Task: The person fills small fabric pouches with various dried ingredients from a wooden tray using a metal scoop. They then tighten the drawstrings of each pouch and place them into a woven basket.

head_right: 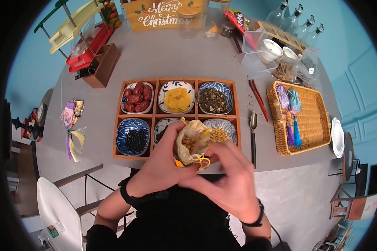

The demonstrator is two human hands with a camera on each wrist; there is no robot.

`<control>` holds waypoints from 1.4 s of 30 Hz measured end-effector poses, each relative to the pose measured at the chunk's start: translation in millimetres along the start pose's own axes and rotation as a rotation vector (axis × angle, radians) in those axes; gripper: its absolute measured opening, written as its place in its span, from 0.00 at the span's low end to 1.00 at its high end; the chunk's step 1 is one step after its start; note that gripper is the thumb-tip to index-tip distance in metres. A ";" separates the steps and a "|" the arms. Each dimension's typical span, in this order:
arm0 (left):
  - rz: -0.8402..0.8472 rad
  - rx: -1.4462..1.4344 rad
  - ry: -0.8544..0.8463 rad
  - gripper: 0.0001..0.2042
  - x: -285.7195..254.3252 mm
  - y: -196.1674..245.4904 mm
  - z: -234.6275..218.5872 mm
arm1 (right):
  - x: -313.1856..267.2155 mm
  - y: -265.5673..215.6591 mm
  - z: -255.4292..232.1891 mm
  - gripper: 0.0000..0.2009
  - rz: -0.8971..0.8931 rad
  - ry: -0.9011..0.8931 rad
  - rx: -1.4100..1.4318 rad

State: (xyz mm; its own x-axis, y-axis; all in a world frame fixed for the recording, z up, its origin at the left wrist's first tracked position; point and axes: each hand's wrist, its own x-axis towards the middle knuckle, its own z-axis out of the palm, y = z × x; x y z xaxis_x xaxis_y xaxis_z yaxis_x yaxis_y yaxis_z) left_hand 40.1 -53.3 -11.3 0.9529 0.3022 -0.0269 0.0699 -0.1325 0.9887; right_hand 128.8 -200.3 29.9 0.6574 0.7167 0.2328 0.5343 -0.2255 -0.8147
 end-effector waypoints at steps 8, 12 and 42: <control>-0.005 -0.698 0.051 0.18 -17.2 -0.6 -16.0 | 22.1 7.8 0.2 0.05 0.069 -0.142 0.389; 0.046 -0.879 0.264 0.12 -13.7 2.1 -6.5 | 26.8 -5.9 -4.4 0.07 0.126 -0.171 0.368; 0.208 0.133 -0.113 0.11 3.6 70.8 -42.6 | 61.5 -36.4 -20.8 0.14 -0.094 -0.204 0.480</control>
State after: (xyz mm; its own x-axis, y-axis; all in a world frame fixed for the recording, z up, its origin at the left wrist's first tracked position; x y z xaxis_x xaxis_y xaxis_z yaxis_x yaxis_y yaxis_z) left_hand 36.0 -21.5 64.9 0.9771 0.1494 0.1517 -0.1002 -0.3060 0.9468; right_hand 160.8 -161.8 85.0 0.4766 0.8436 0.2473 0.2508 0.1391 -0.9580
